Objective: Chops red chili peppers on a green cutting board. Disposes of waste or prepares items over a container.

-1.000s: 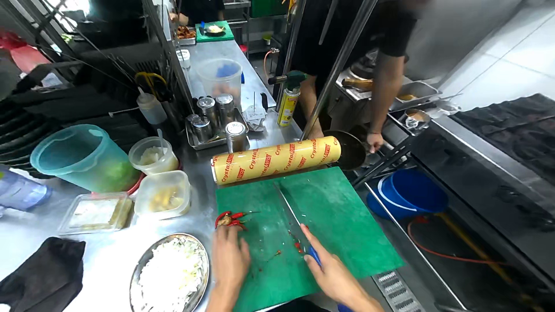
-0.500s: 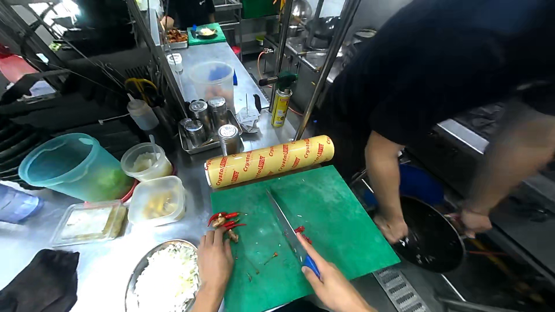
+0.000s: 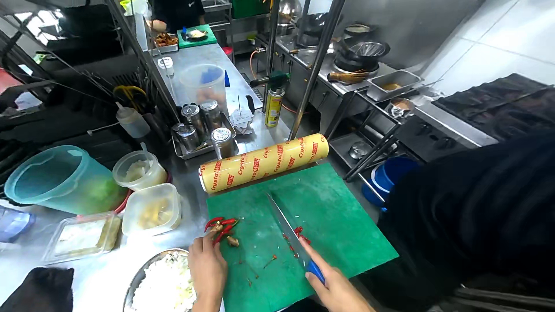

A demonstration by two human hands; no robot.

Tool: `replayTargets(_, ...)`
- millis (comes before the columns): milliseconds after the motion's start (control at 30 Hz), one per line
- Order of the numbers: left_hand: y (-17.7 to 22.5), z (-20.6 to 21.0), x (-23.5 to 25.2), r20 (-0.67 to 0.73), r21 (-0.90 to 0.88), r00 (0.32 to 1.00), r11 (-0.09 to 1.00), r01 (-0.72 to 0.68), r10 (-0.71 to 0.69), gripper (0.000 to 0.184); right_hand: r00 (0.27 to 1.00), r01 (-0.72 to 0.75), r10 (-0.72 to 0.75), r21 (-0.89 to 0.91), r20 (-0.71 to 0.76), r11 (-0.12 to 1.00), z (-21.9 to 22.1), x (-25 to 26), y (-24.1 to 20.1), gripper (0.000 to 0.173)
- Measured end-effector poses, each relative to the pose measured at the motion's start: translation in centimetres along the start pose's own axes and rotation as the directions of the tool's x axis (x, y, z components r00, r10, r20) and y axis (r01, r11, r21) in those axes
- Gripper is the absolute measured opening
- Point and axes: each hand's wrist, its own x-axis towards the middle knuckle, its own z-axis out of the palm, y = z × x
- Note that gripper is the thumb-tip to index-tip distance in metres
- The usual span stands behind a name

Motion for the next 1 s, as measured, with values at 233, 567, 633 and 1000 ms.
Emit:
replayTargets(233, 2.0, -2.0, 0.0, 0.053, -0.189, 0.963, 0.95, -0.25, 0.264, 0.021, 0.999, 0.004, -0.004, -0.011, 0.054, 1.0, -0.1, -0.2, 0.3, 0.074)
replayTargets(567, 9.8, 4.2, -0.2, 0.513, -0.141, 0.8, 0.95, -0.277, 0.31, 0.029, 0.997, -0.05, 0.052, -0.041, 0.06, 0.998, -0.6, -0.3, 0.4, 0.074)
replayTargets(633, 9.8, 4.7, -0.8, 0.432, -0.154, 0.847, 0.951, -0.269, 0.31, 0.027, 0.996, -0.06, 0.063, -0.038, 0.065, 0.997, -0.7, -0.4, 0.3, 0.073)
replayTargets(1000, 10.4, 6.6, -3.6, 0.244, -0.09, 0.932, 0.963, -0.255, 0.269, 0.032, 0.997, -0.04, 0.042, -0.04, 0.059, 0.998, -0.4, -0.4, 0.2, 0.074)
